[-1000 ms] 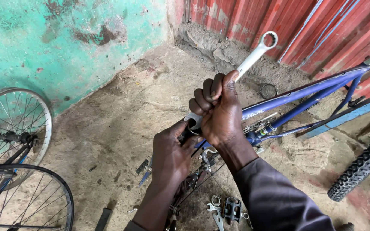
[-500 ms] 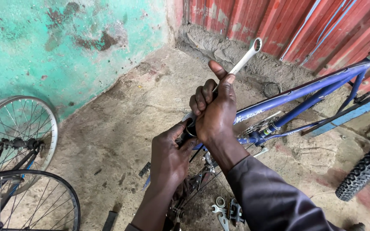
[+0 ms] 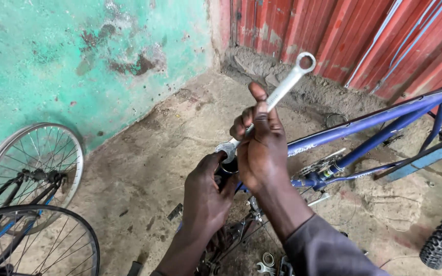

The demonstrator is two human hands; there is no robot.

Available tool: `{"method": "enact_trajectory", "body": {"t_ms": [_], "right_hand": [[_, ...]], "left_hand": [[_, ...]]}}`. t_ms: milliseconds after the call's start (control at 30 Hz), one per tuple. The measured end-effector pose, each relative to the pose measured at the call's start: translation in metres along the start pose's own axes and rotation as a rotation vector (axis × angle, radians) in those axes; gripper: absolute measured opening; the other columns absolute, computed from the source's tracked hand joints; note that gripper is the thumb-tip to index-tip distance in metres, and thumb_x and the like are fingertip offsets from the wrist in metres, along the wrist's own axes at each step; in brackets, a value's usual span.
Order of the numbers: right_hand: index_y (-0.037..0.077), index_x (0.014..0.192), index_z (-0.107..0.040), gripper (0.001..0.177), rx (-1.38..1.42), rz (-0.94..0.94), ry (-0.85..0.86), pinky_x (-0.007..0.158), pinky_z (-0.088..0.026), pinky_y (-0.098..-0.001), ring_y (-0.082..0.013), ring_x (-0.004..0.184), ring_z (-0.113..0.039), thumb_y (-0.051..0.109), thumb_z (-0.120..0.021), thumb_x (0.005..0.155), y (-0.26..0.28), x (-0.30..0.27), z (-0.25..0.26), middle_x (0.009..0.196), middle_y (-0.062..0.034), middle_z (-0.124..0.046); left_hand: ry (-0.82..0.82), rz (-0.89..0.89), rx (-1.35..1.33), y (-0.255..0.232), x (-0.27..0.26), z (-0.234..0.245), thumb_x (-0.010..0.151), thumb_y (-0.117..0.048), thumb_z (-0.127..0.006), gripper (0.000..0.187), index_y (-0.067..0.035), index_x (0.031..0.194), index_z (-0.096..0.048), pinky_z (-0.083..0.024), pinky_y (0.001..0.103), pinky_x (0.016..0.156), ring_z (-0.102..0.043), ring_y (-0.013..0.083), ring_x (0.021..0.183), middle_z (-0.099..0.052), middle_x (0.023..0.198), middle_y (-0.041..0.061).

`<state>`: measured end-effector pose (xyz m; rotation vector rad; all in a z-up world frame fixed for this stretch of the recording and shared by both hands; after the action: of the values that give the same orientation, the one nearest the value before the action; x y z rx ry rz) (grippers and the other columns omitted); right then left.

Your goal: The person cleans a bicycle chain with a brush and grease, then wipes the bicycle frame with a cloth. They proceed to insert a headset bearing into the bicycle's head tube and use a wrench to tighten it.

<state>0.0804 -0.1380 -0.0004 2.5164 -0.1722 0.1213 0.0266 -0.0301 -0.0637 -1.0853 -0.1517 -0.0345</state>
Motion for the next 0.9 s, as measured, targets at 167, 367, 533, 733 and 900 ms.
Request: {"method": "enact_trajectory", "body": {"t_ms": [167, 367, 533, 733, 900], "right_hand": [[0.009, 0.104, -0.063, 0.053, 0.276, 0.080, -0.330, 0.039, -0.014, -0.0280, -0.0100, 0.043, -0.017, 0.053, -0.034, 0.109, -0.011, 0.014, 0.021, 0.055, 0.0024, -0.023], [0.015, 0.070, -0.047, 0.054, 0.282, -0.123, -0.063, 0.038, -0.015, -0.0279, -0.0103, 0.043, -0.018, 0.047, -0.033, 0.111, -0.013, 0.028, 0.039, 0.054, 0.0046, -0.023], [0.014, 0.067, -0.048, 0.060, 0.354, -0.028, -0.229, 0.040, -0.014, -0.0294, -0.0117, 0.045, -0.018, 0.055, -0.034, 0.109, -0.020, 0.035, 0.050, 0.056, 0.0029, -0.024], [0.014, 0.067, -0.048, 0.059, 0.387, -0.134, -0.139, 0.039, -0.011, -0.0266, -0.0095, 0.045, -0.013, 0.057, -0.037, 0.107, -0.024, 0.041, 0.055, 0.056, 0.0046, -0.020], [0.014, 0.067, -0.048, 0.057, 0.454, -0.078, -0.217, 0.039, -0.012, -0.0276, -0.0108, 0.044, -0.017, 0.056, -0.041, 0.106, -0.027, 0.041, 0.057, 0.056, 0.0025, -0.026]], "left_hand": [[-0.277, -0.355, 0.116, -0.014, -0.006, -0.007, 0.074, -0.004, -0.086, 0.047, -0.006, 0.118, -0.070, -0.062, 0.034, 0.082, -0.078, 0.0244, 0.095, -0.079, 0.108, 0.009], [-0.148, 0.042, -0.593, 0.008, 0.002, -0.023, 0.067, 0.031, -0.074, 0.072, -0.006, 0.129, -0.072, -0.064, 0.026, 0.060, -0.077, 0.0218, 0.090, -0.077, 0.123, 0.013], [-0.180, 0.174, -0.518, -0.010, -0.001, -0.013, 0.089, 0.002, -0.068, 0.044, -0.006, 0.132, -0.070, -0.062, 0.027, 0.064, -0.063, 0.0138, 0.062, -0.078, 0.123, 0.013], [-0.253, 0.572, -1.092, -0.044, -0.002, -0.011, 0.095, 0.009, -0.051, 0.039, 0.005, 0.128, -0.071, -0.058, 0.043, 0.090, -0.072, 0.0435, 0.111, -0.074, 0.120, 0.029], [-0.118, -0.054, -0.166, -0.019, -0.001, -0.014, 0.082, 0.001, -0.076, 0.053, -0.007, 0.133, -0.066, -0.070, 0.031, 0.087, -0.079, 0.0204, 0.105, -0.079, 0.119, 0.010]]}}
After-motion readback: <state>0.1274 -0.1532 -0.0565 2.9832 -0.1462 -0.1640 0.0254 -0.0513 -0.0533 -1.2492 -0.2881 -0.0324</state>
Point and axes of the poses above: each hand's wrist, its own x-axis towards the middle knuckle, its own z-axis out of the back of the hand, y = z × x, the point moved 2 cm from there along x, towards the middle knuckle
